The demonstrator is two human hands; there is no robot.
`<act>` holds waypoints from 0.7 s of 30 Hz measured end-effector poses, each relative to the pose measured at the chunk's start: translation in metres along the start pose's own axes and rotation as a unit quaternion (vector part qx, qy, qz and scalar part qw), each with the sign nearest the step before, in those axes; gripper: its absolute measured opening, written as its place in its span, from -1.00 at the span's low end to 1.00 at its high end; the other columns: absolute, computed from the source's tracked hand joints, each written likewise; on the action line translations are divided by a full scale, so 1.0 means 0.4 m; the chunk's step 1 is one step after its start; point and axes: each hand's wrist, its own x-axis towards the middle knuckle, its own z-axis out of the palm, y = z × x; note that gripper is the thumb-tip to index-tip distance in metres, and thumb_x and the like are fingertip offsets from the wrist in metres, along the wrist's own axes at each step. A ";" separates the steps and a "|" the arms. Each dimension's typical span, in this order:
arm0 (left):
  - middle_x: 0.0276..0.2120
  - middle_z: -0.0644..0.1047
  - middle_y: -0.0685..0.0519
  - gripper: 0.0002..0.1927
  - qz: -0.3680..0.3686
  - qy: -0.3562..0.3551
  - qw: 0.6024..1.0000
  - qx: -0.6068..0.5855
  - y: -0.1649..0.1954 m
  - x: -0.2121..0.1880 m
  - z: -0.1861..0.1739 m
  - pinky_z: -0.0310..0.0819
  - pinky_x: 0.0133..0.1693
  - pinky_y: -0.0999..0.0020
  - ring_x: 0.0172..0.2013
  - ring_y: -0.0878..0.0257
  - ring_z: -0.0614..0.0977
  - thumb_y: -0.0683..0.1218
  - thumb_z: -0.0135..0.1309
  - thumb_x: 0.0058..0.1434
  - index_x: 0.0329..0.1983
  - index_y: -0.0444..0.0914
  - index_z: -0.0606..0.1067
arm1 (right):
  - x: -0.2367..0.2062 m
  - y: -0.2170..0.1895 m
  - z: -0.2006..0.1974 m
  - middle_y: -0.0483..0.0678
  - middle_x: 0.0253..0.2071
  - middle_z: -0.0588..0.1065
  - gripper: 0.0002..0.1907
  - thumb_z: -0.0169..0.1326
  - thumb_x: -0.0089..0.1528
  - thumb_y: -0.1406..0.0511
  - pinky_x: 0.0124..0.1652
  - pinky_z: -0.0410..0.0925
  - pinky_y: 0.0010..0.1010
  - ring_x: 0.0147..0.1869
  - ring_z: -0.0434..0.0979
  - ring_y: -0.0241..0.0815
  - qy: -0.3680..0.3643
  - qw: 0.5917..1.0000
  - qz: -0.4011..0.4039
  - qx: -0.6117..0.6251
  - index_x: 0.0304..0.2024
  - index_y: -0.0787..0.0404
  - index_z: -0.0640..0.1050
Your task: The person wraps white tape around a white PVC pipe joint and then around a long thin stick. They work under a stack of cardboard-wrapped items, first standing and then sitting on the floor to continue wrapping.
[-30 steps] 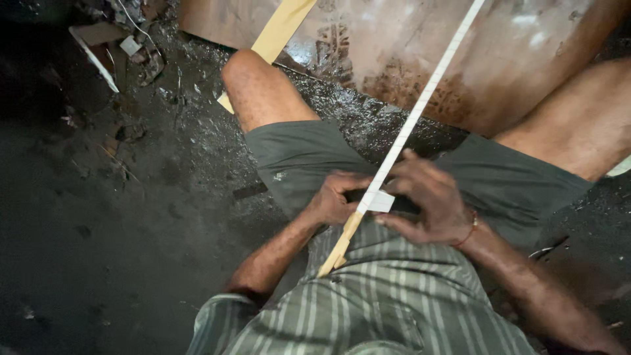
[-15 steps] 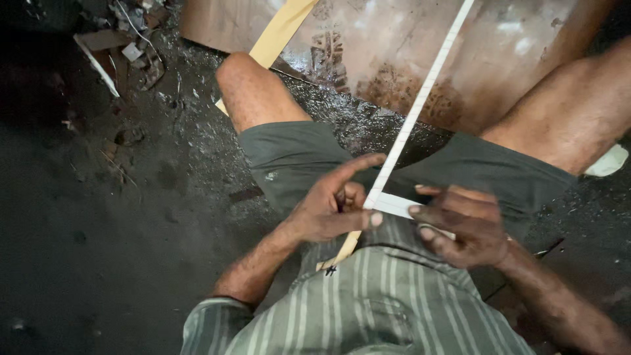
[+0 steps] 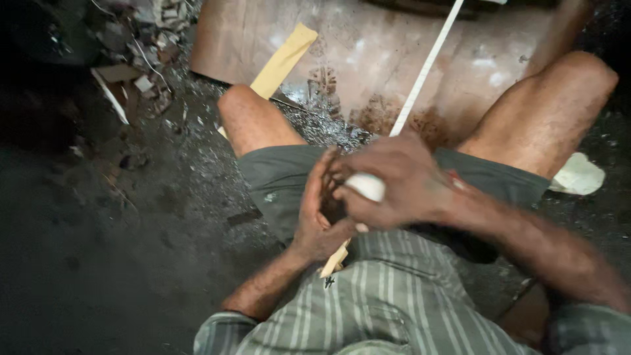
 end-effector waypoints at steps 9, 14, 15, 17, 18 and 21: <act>0.32 0.42 -0.14 -0.13 0.015 -0.036 0.998 0.052 -0.069 0.042 -0.166 0.40 0.35 0.22 0.31 0.15 0.49 -0.28 0.33 0.19 0.51 -0.44 0.18 | 0.072 -0.014 0.099 0.01 -0.61 0.41 -0.53 0.34 0.12 0.11 -0.55 0.33 -0.16 -0.59 0.51 0.01 0.039 0.992 0.116 -0.017 -0.30 0.24 0.36; 0.31 0.48 -0.16 -0.29 -0.043 -0.085 0.995 -0.032 -0.073 0.058 -0.231 0.44 0.33 0.22 0.27 0.15 0.54 -0.31 0.33 0.15 0.38 -0.43 0.37 | -0.048 0.044 0.114 -0.04 -0.56 0.44 -0.57 0.29 0.21 0.17 -0.47 0.37 -0.26 -0.52 0.53 -0.13 0.130 0.977 0.162 -0.038 -0.06 0.30 0.46; 0.25 0.52 -0.15 -0.34 -0.063 -0.096 0.993 -0.011 -0.077 0.069 -0.249 0.49 0.26 0.23 0.21 0.15 0.58 -0.29 0.35 0.13 0.31 -0.42 0.41 | -0.083 0.058 0.101 -0.06 -0.47 0.50 -0.59 0.26 0.29 0.20 -0.41 0.42 -0.33 -0.45 0.57 -0.20 0.176 0.969 0.172 -0.025 0.03 0.32 0.45; 0.12 0.61 -0.13 -0.42 -0.110 -0.112 0.987 0.031 -0.085 0.084 -0.290 0.60 0.13 0.24 0.08 0.15 0.66 -0.27 0.39 0.07 0.18 -0.41 0.50 | -0.155 0.073 0.070 -0.09 -0.49 0.49 -0.79 0.22 0.25 0.28 -0.54 0.35 -0.40 -0.58 0.49 -0.26 0.186 0.962 0.201 0.005 -0.10 0.17 0.52; 0.10 0.62 -0.11 -0.46 -0.107 -0.120 0.987 0.019 -0.086 0.082 -0.308 0.60 0.16 0.23 0.10 0.14 0.66 -0.26 0.39 0.10 0.16 -0.38 0.50 | -0.178 0.068 0.083 -0.09 -0.51 0.51 -0.78 0.25 0.22 0.26 -0.53 0.38 -0.39 -0.56 0.51 -0.24 0.133 0.959 0.249 0.009 -0.14 0.17 0.53; 0.04 0.64 -0.05 -0.51 -0.063 -0.155 0.982 0.091 -0.093 0.111 -0.327 0.58 0.20 0.19 0.12 0.10 0.66 -0.22 0.44 0.10 0.10 -0.27 0.54 | -0.195 0.070 0.107 -0.02 -0.40 0.55 -0.64 0.31 0.13 0.20 -0.38 0.46 -0.32 -0.38 0.58 -0.09 0.042 0.964 0.263 0.004 -0.13 0.23 0.53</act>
